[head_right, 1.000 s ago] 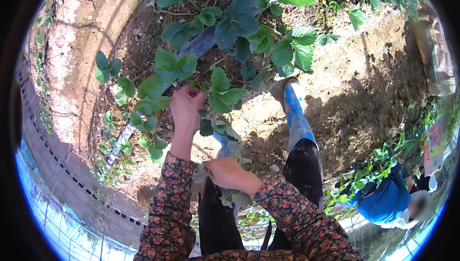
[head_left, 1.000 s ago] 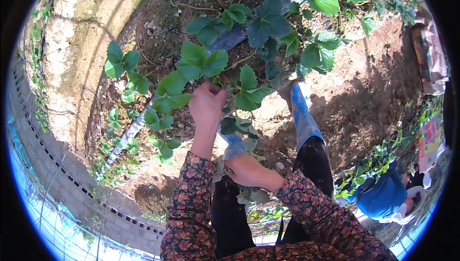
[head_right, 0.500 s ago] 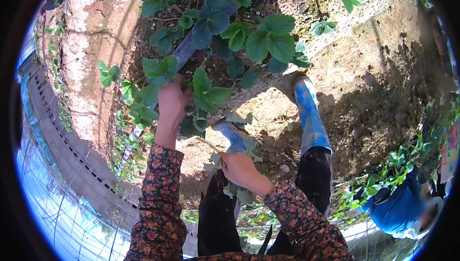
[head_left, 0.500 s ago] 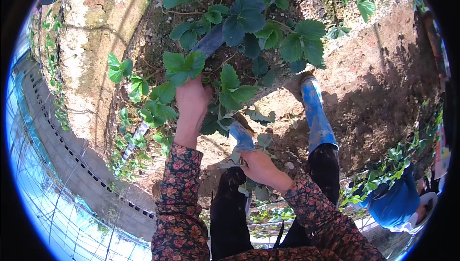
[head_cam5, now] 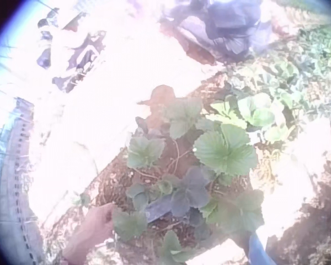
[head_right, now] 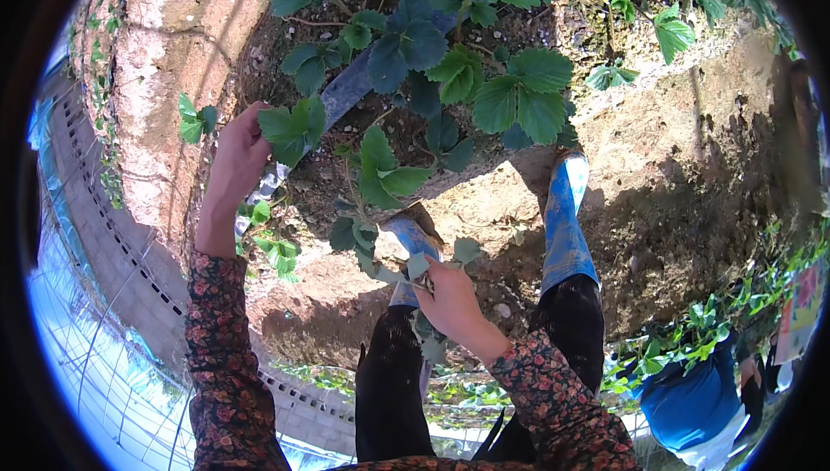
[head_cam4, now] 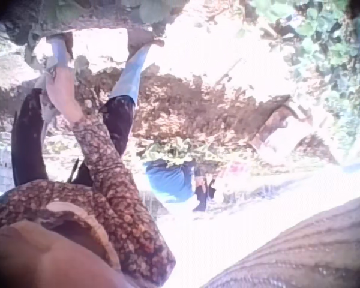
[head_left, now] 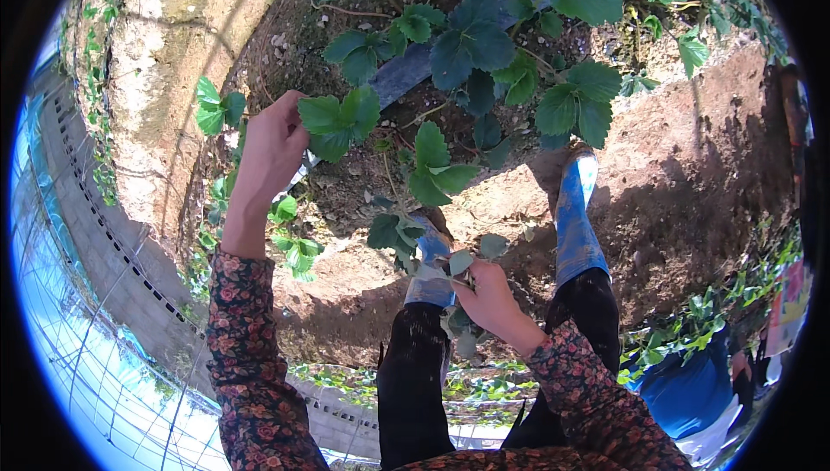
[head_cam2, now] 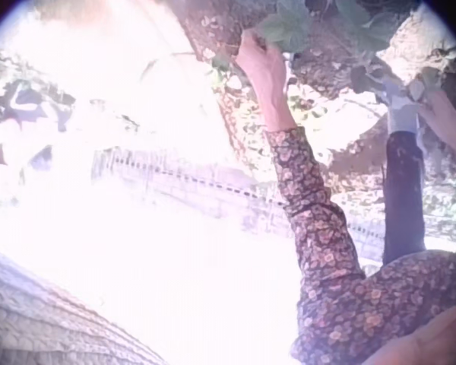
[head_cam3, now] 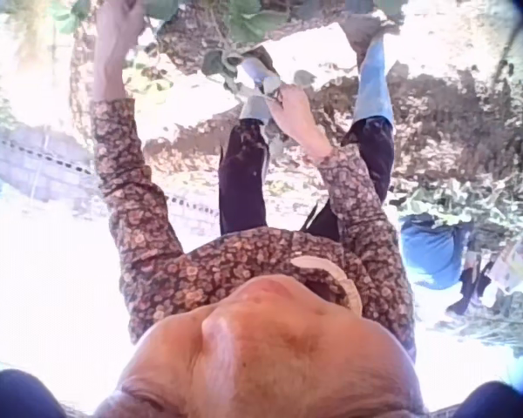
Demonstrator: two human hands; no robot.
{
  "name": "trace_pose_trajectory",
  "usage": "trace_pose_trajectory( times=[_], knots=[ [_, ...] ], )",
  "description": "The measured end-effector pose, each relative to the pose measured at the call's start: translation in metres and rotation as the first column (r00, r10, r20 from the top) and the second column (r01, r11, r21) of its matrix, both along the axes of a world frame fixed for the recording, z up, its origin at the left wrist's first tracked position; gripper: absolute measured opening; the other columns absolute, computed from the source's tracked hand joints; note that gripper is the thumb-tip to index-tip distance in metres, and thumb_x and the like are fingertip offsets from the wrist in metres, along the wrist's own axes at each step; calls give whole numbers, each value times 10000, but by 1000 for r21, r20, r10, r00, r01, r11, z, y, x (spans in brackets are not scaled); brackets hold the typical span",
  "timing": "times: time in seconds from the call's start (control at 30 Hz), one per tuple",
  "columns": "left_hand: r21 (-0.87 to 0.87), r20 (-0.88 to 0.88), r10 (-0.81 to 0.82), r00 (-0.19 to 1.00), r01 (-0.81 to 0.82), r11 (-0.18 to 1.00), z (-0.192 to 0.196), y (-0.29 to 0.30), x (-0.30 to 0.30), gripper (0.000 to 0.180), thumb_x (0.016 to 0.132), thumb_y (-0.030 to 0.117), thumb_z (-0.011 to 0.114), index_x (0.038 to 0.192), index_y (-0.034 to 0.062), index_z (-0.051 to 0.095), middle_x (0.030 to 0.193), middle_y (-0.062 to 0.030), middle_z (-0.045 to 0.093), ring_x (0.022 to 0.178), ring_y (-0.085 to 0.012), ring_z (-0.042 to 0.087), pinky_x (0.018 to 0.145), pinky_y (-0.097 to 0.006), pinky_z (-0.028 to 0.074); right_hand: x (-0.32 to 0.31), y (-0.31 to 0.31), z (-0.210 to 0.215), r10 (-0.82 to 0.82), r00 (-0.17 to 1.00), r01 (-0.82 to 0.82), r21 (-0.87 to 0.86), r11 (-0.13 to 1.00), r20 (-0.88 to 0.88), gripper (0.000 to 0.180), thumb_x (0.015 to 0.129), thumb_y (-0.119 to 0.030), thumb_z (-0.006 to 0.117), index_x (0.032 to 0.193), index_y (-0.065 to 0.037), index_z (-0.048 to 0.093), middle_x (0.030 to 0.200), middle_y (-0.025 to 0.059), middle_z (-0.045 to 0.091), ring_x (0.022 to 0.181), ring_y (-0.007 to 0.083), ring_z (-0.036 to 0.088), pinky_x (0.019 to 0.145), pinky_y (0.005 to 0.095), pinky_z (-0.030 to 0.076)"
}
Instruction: The person removes weeds from around strawberry plants in a greenhouse by hand, gathering the pulled weeds and placing them into a paper bag. The person moves along the plant rows, repeatedly pulling weeds and depositing them into the bag.
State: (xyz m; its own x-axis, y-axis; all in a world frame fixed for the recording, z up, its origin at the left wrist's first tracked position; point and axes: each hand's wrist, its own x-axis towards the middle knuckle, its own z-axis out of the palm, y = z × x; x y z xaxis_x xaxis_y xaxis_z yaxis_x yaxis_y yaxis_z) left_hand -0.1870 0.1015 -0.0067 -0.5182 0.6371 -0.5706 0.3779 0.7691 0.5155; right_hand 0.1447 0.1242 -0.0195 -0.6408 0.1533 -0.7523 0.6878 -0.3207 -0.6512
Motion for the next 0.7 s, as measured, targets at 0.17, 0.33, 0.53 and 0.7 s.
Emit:
trace_pose_trajectory(
  times=[0.17, 0.33, 0.53, 0.7],
  knots=[
    [131, 361, -63, 931, 17, 991, -50, 40, 35, 130, 767, 130, 625, 857, 37, 641, 752, -140, 631, 662, -305, 597, 574, -350, 448, -12, 9, -6, -432, 894, 442, -71, 894, 121, 178, 797, -53, 597, 946, 45, 596, 808, 106, 641, 720, 157, 583, 680, 283, 447],
    [-89, -357, -568, 742, 578, 811, -43, 55, 55, 100, 758, 99, 644, 813, 16, 629, 677, -78, 609, 609, -192, 596, 543, -321, 465, -16, 4, -2, -468, 878, 477, -108, 872, 98, 122, 835, -73, 592, 917, 17, 597, 773, 32, 601, 693, 84, 515, 637, 254, 414],
    [229, 157, 763, 628, -774, 590, -52, -48, 83, 120, 852, 118, 594, 877, 3, 618, 740, -30, 609, 627, -92, 572, 486, -240, 431, -9, 0, -11, -590, 792, 607, -103, 788, 159, 172, 855, -81, 588, 1001, 9, 573, 812, -14, 583, 702, 49, 484, 605, 221, 397],
    [156, 154, 873, 463, -884, 441, -40, -60, 98, 169, 893, 168, 546, 969, 31, 608, 773, -27, 611, 618, -70, 560, 445, -210, 367, -20, 8, -8, -721, 642, 760, -92, 644, 261, 67, 864, -123, 588, 884, -61, 573, 658, -32, 522, 578, 54, 457, 536, 219, 358]
  ],
)
